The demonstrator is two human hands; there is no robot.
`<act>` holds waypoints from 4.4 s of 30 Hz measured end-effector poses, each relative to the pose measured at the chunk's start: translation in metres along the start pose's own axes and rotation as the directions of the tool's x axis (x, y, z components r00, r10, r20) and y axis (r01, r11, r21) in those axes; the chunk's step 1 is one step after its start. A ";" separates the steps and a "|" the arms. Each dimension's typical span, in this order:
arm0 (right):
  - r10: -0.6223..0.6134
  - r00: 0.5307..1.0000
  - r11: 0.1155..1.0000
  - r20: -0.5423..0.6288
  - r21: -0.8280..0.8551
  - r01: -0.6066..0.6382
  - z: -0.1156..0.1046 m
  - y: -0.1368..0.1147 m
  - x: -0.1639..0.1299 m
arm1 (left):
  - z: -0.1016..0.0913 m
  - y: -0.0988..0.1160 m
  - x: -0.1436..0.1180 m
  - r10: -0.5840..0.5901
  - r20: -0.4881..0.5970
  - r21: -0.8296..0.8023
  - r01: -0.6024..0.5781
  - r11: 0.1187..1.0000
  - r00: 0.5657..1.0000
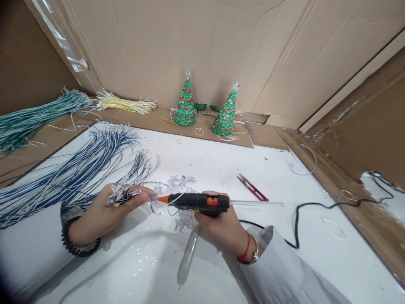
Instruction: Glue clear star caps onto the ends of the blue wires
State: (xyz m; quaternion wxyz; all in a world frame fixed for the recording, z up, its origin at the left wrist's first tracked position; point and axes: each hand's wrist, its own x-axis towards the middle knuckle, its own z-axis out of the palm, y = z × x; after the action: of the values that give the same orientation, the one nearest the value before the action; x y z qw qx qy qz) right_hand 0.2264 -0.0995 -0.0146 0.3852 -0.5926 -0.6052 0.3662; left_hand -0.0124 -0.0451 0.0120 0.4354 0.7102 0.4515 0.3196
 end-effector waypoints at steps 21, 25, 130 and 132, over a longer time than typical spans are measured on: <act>0.171 0.896 0.959 -0.409 -0.139 -0.246 -0.038 0.006 0.026 | 0.001 0.001 0.000 -0.050 -0.030 0.029 0.051 0.998 0.998; 0.156 0.896 0.880 -0.415 -0.354 -0.317 -0.054 0.020 0.037 | 0.000 0.004 -0.001 -0.063 -0.039 0.042 0.065 0.997 0.997; -0.176 0.982 0.857 -0.067 0.480 0.186 0.049 -0.036 0.007 | 0.004 0.008 -0.014 0.203 0.139 0.170 -0.226 0.959 0.969; -0.174 0.983 0.855 -0.063 0.485 0.183 0.048 -0.036 0.007 | 0.005 0.008 -0.013 0.205 0.138 0.180 -0.228 0.957 0.969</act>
State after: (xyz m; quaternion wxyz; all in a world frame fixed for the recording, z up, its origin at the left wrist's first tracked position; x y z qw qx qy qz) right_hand 0.1674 -0.0930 -0.0029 0.5596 -0.4206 -0.5422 0.4648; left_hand -0.0108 -0.0606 0.0166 0.3520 0.8122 0.3735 0.2773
